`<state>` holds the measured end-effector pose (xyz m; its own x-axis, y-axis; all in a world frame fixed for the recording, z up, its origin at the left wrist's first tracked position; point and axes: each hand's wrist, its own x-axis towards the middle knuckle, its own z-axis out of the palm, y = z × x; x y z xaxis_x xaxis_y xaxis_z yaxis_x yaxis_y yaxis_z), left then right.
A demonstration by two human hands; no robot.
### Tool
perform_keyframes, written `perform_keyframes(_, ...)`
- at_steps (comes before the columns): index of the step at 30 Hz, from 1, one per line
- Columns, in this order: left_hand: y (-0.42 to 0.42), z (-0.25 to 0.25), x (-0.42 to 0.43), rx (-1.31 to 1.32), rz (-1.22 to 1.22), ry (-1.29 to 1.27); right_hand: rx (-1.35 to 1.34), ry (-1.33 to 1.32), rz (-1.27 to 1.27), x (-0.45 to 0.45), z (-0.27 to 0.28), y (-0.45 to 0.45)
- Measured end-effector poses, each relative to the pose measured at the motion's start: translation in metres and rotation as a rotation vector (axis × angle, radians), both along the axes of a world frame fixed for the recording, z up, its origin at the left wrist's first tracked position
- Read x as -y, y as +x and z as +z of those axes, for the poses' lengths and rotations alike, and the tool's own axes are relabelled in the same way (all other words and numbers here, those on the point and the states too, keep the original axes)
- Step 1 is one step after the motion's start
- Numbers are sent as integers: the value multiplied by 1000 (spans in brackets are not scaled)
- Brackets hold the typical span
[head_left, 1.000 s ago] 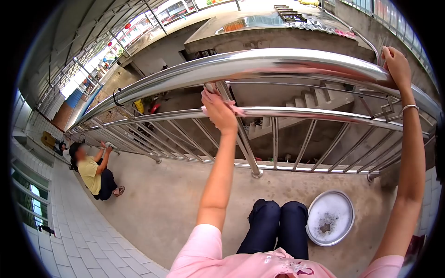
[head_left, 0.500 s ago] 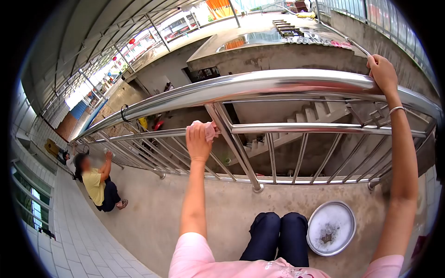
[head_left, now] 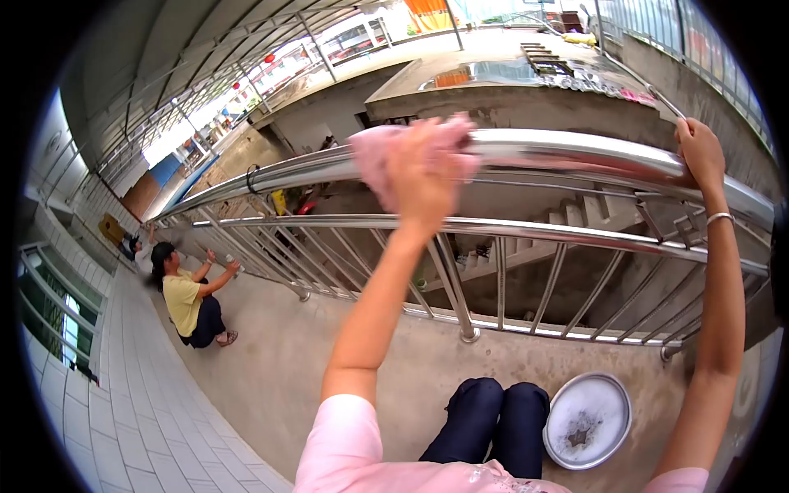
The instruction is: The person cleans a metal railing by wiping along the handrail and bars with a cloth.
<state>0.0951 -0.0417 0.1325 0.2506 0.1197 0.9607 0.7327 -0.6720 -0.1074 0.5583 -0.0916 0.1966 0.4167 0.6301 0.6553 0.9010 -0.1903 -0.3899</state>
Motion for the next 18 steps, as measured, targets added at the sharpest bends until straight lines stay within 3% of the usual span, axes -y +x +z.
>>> perform_keyframes(2, 46, 12, 11, -82, 42, 107, -7, -71, 6, 1, 3, 3)
perform_keyframes(4, 76, 22, 25, -28, -221, -271, -15, -43, 56, -8, -2, 17)
perform_keyframes(6, 85, 22, 19, -1, -111, -95, 0, -40, 91, -13, -6, 28)
perform_keyframes(8, 68, 31, 13, -107, -129, -175, -4, -24, 119, -19, -10, 40)
perform_keyframes(10, 50, 27, -7, -50, -201, 32, -11, -14, 138, -23, -14, 51)
perform_keyframes(12, 13, 25, -11, -35, -146, -9, 8, 11, 140, -25, -16, 57)
perform_keyframes(14, -28, 20, -21, 91, 68, -159, -7, 13, 150, -27, -18, 64)
perform_keyframes(18, -111, 29, -31, 134, 252, -322, -92, -5, 243, -49, -32, 121)
